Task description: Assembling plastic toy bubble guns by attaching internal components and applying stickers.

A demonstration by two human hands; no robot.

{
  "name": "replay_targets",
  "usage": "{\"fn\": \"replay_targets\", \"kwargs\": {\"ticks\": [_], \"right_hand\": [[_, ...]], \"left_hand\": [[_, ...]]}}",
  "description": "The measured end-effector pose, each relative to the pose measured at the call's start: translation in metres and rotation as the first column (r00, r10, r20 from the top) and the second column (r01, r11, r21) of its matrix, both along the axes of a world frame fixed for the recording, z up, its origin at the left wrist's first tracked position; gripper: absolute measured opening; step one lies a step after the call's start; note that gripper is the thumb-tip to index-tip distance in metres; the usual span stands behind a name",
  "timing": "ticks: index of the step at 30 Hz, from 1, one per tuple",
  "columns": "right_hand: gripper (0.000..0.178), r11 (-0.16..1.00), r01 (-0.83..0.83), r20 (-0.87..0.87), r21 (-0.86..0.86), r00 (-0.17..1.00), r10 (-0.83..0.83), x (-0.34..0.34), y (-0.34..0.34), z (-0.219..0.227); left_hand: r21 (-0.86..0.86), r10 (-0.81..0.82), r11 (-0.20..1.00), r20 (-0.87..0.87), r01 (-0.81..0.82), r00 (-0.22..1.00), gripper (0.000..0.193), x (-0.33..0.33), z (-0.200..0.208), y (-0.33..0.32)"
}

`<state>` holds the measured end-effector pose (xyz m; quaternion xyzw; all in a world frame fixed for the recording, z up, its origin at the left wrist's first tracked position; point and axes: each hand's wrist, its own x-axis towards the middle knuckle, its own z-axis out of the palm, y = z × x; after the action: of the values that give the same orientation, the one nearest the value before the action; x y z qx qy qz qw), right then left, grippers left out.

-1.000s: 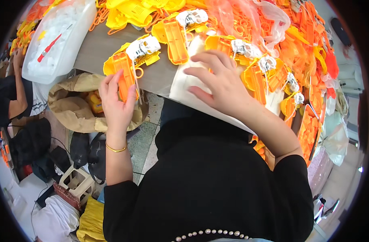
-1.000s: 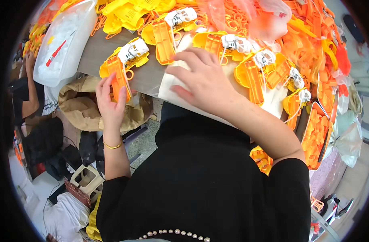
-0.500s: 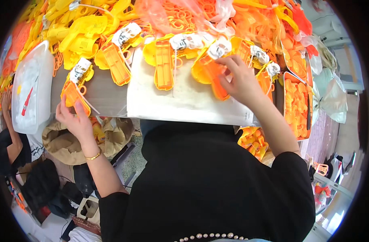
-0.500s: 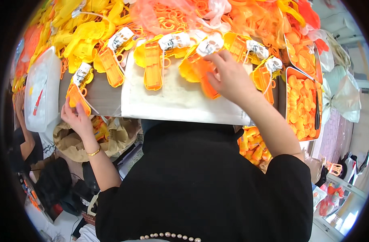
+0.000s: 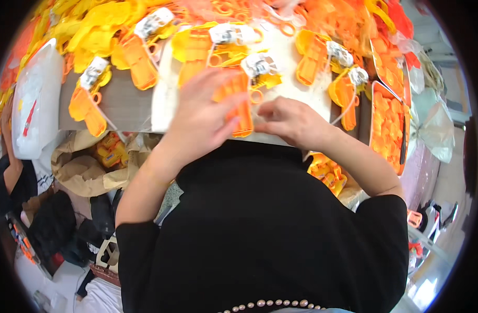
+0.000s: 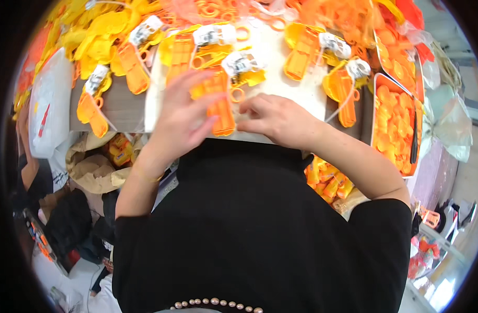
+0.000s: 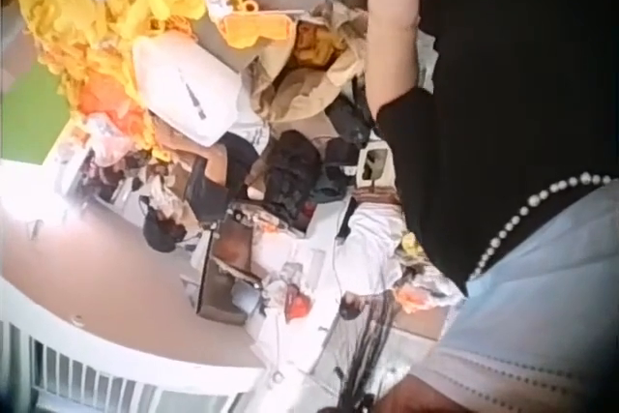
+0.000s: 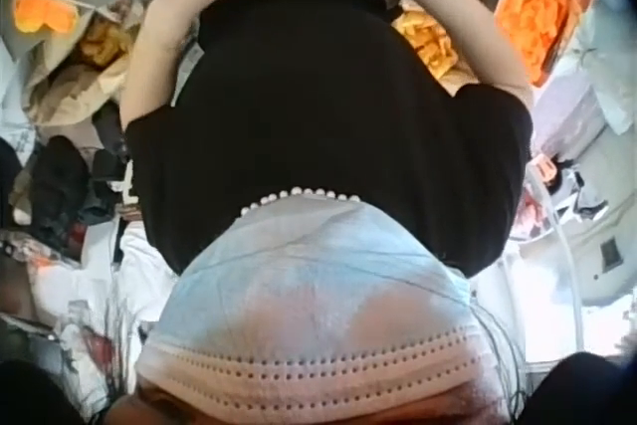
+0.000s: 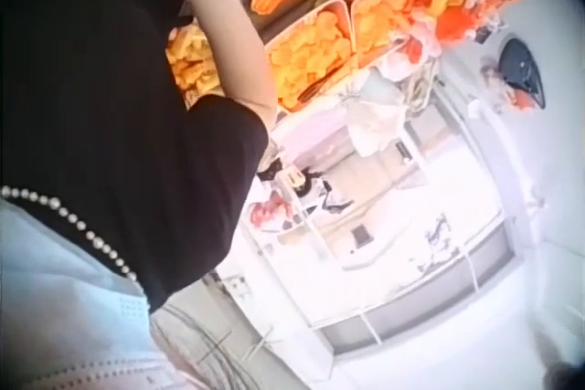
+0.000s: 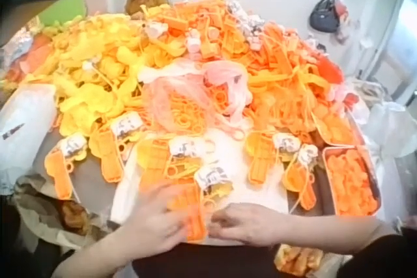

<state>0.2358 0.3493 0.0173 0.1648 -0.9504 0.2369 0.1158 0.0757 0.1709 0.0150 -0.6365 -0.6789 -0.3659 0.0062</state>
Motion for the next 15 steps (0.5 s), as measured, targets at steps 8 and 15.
{"fn": "replay_targets", "kwargs": {"ticks": [8, 15], "right_hand": [[0.029, 0.996, 0.03, -0.07, 0.086, 0.997, -0.024, -0.032, 0.0, 0.029], [0.022, 0.957, 0.189, 0.104, -0.219, 0.98, -0.17, -0.049, -0.017, 0.028]], "left_hand": [[0.24, 0.171, 0.962, -0.175, -0.127, 0.97, 0.026, -0.051, 0.018, -0.015], [-0.292, 0.689, 0.457, -0.481, -0.84, 0.542, 0.022, -0.306, 0.055, -0.234]]}}
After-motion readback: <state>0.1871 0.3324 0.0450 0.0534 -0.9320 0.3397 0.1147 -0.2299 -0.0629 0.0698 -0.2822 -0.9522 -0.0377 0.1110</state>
